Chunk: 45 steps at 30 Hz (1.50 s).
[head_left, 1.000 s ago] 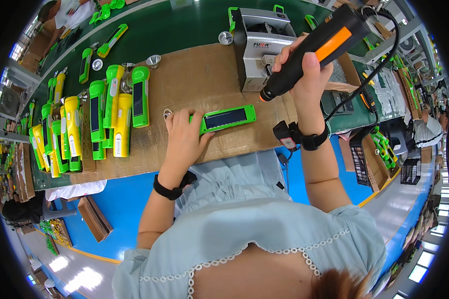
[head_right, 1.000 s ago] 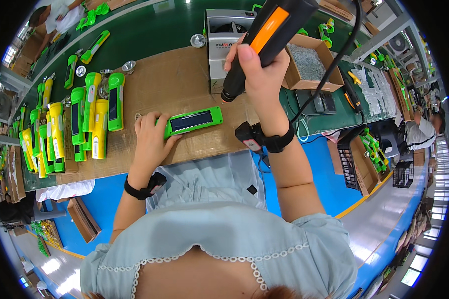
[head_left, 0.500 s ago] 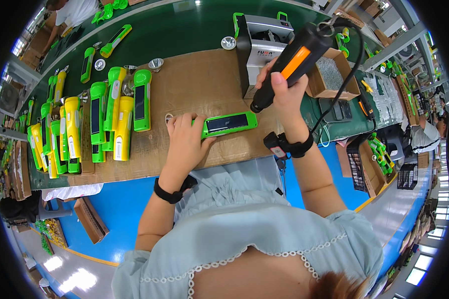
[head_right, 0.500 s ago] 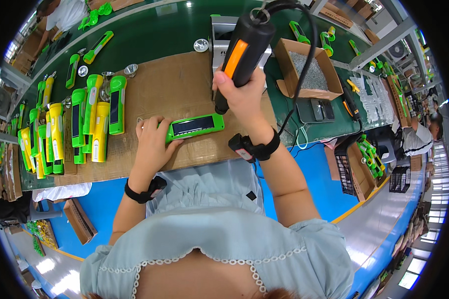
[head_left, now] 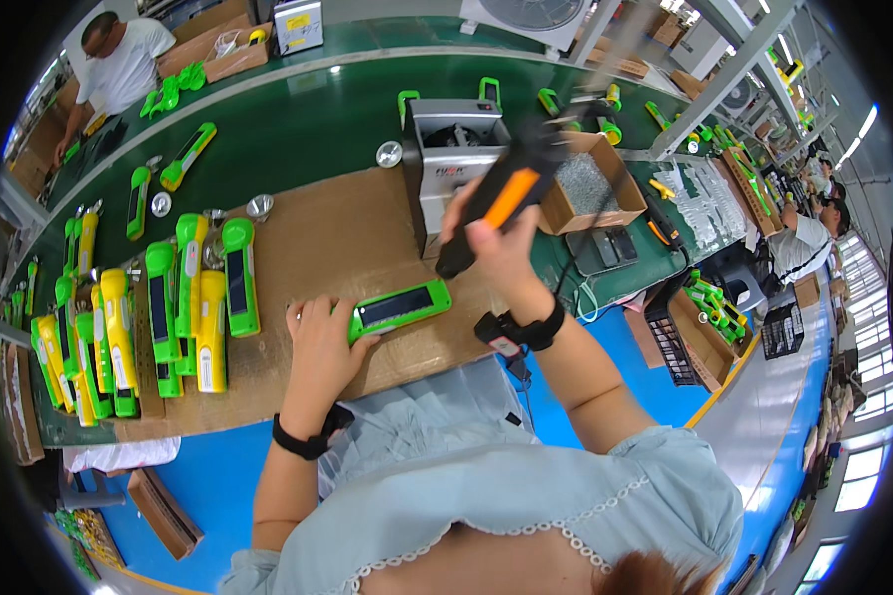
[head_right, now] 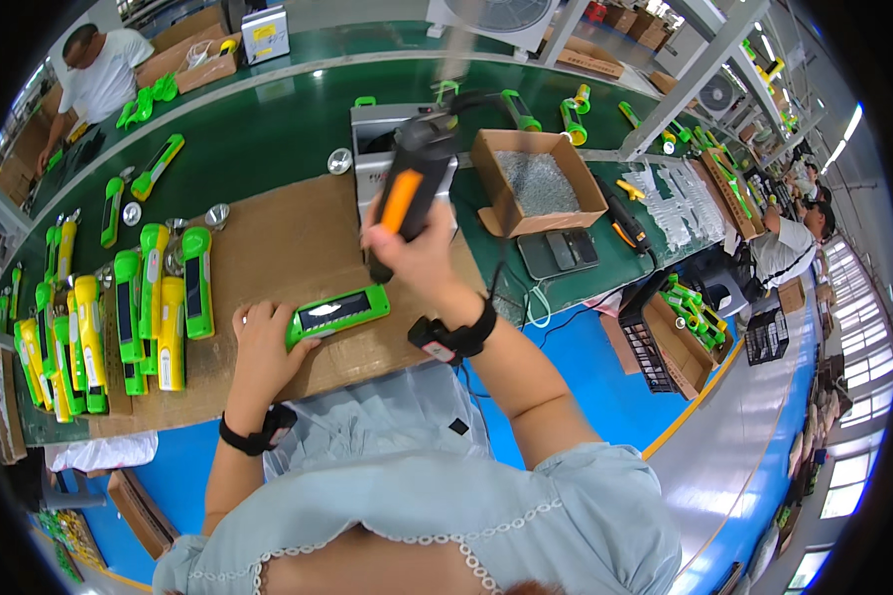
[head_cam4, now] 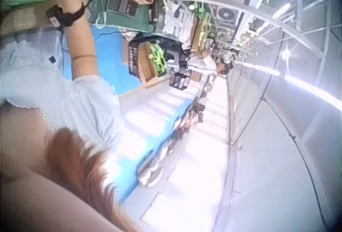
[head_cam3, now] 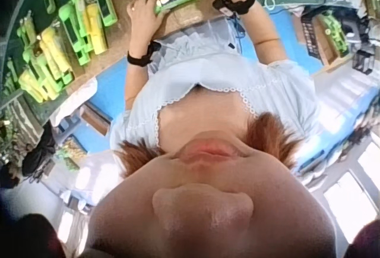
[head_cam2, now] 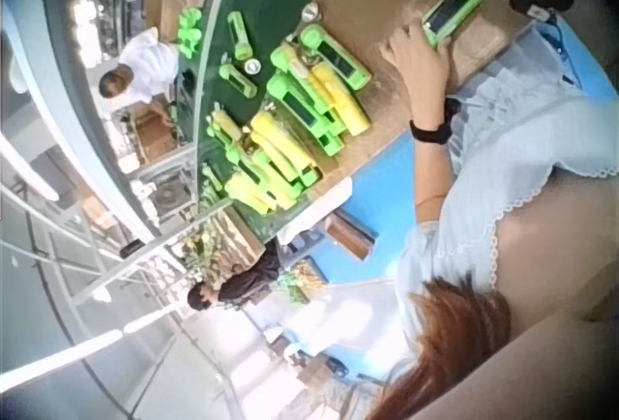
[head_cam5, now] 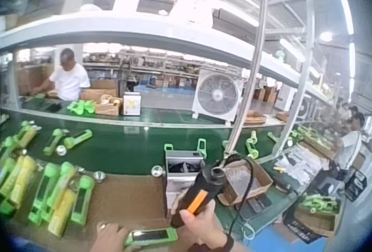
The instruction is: The worker uses an electric screwdriver to assemble the components of handheld flashlights on a factory line.
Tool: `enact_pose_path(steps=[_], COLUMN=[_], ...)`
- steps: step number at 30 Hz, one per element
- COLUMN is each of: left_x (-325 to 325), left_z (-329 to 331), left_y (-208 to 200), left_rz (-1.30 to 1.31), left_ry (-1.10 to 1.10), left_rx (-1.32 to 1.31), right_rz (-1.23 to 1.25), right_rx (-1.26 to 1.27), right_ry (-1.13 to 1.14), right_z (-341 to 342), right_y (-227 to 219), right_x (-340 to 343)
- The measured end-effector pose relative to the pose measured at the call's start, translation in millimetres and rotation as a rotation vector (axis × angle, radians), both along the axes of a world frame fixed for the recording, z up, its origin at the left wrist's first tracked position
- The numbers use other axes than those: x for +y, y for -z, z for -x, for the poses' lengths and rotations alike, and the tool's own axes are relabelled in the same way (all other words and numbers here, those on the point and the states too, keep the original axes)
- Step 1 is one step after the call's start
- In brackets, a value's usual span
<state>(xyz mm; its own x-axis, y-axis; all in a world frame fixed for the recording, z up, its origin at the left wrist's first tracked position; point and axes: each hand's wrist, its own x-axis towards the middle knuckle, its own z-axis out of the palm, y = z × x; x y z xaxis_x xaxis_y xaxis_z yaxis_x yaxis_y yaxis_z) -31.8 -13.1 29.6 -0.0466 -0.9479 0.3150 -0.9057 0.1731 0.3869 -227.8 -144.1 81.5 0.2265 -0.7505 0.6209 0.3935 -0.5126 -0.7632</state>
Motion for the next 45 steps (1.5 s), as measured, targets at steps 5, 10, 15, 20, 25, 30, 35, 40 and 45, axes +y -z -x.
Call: enact_pose_path(steps=[5,10,15,20,25,30,35,40,45], left_x=[3,2,5,3,-1,-1,0,0,-1], left_z=[1,-2,-5,-6,-3,-4,-3,-3,-5], left_y=[-4,-1,2,6,14,19,22,24,24], left_rz=[-0.002,-0.009,0.043,0.045,0.068,0.058,0.083,0.099,0.114], left_ry=[-0.031,-0.071,-0.068,-0.03,-0.025,-0.056,-0.07,-0.078,-0.067], left_rx=[0.036,0.044,0.005,0.038,0.084,0.092,0.108,0.119,0.113], right_rz=[0.224,0.196,0.082,-0.086,-0.076,-0.139,-0.157,-0.151,-0.126], right_rx=[-0.258,-0.172,0.035,0.013,-0.139,-0.148,-0.126,-0.087,-0.057], right_ry=[0.25,0.289,0.284,0.123,-0.189,-0.325,-0.345,-0.334,-0.307], right_z=[28,27,24,15,-21,-48,-61,-69,-75], right_y=[-43,-42,-39,-41,-23,-17,-5,7,10], right_x=[-24,-46,-48,-29,33,61,61,61,62])
